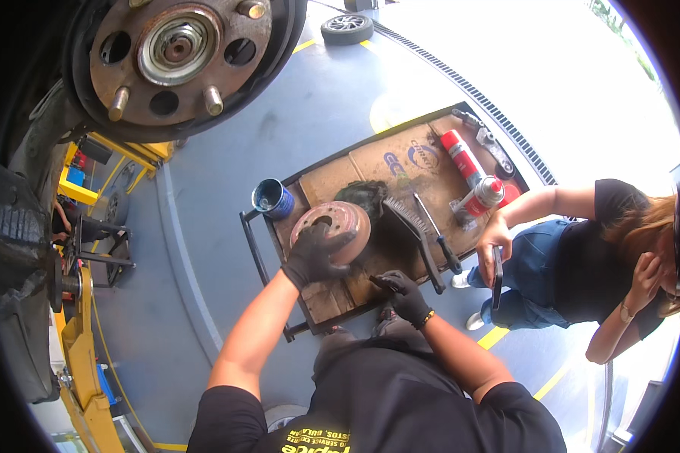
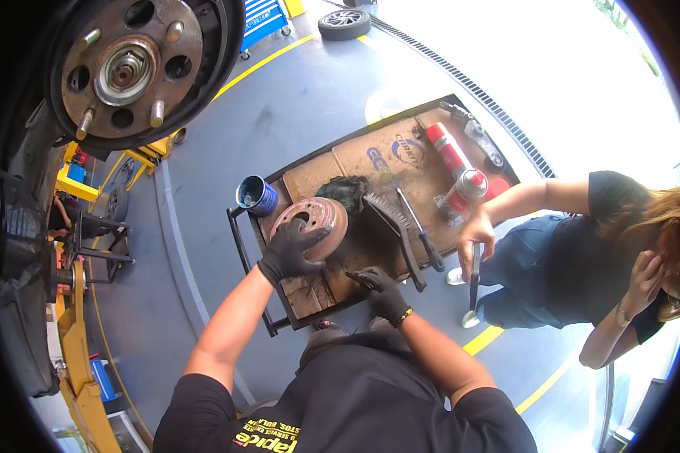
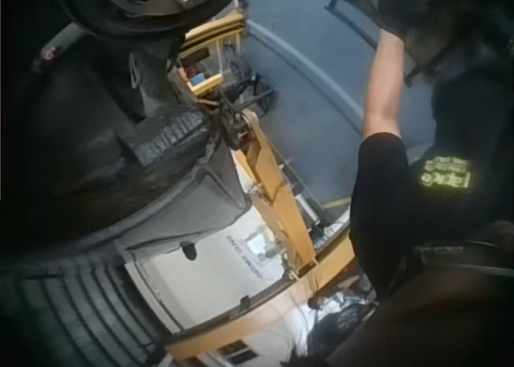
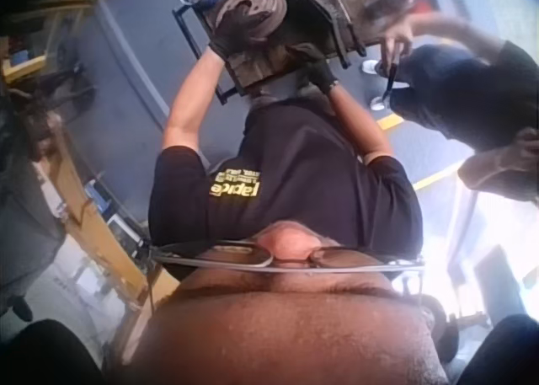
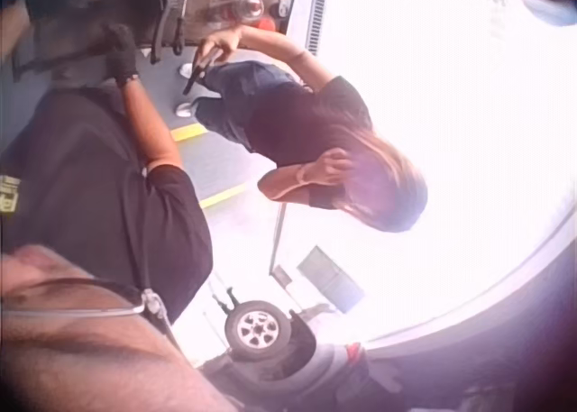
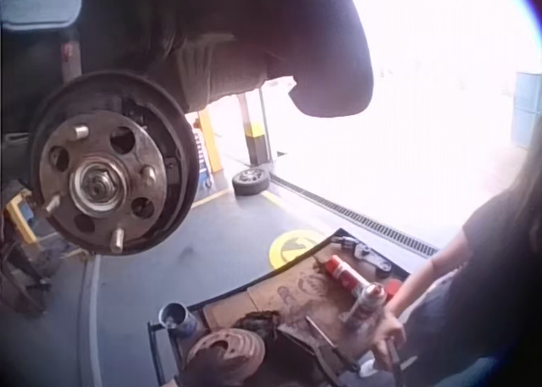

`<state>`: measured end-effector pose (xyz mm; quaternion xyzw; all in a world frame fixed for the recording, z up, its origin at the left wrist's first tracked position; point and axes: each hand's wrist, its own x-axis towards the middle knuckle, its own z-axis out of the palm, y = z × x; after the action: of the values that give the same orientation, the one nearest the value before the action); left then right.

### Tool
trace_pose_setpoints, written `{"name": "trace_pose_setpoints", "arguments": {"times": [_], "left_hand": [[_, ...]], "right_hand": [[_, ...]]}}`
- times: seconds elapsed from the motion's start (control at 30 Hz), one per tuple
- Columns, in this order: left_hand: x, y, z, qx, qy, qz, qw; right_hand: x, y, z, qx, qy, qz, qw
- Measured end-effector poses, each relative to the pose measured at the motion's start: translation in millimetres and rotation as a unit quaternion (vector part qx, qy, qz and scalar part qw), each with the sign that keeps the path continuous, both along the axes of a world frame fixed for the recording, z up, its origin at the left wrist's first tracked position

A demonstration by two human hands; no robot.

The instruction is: The person cleans a brake drum with a spray, applies lubricant to the brake components on the wheel hub, and then reinstalls the brake drum by hand.

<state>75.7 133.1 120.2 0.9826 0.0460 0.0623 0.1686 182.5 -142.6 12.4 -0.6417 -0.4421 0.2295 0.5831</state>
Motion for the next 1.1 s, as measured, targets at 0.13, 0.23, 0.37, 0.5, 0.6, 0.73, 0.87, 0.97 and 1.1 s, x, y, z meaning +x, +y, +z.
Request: {"name": "trace_pose_setpoints", "arguments": {"times": [0.13, 0.23, 0.37, 0.5, 0.6, 0.73, 0.87, 0.97, 1.1], "left_hand": [[0.3, -1.9, 3.9, 0.012, -0.050, -0.014, 0.999], [0.7, -11.7, 8.7, -0.019, 0.002, -0.001, 1.000], [-5.6, -4.6, -8.9, -0.043, -0.039, -0.008, 0.998], [-2.8, 6.7, -5.0, -0.212, -0.100, 0.066, 0.970], [-30.6, 3.0, -14.7, -0.386, -0.194, 0.134, 0.892], [-69.6, -8.3, -20.4, -0.620, -0.270, 0.218, 0.703], [-117.5, -4.0, -56.9, -0.669, -0.295, 0.230, 0.643], [-124.4, -14.4, -38.1, -0.653, -0.298, 0.229, 0.657], [-137.9, -15.2, -20.3, -0.656, -0.270, 0.223, 0.669]], "right_hand": [[-2.9, -1.6, 7.9, -0.051, 0.002, -0.017, 0.999], [-0.5, 1.7, 17.0, -0.069, 0.009, -0.008, 0.998], [-2.4, 1.7, 11.6, -0.071, -0.018, -0.049, 0.996], [4.7, 5.6, 15.0, -0.103, 0.048, -0.103, 0.988], [15.2, 6.2, 9.6, -0.162, 0.095, -0.078, 0.979], [23.4, 7.8, -7.6, -0.163, 0.040, -0.093, 0.981], [27.6, 10.3, -16.8, -0.202, 0.021, -0.113, 0.973], [27.8, 11.2, -15.1, -0.178, 0.012, -0.101, 0.979], [26.4, 11.2, -8.4, -0.195, -0.011, -0.106, 0.975]]}}
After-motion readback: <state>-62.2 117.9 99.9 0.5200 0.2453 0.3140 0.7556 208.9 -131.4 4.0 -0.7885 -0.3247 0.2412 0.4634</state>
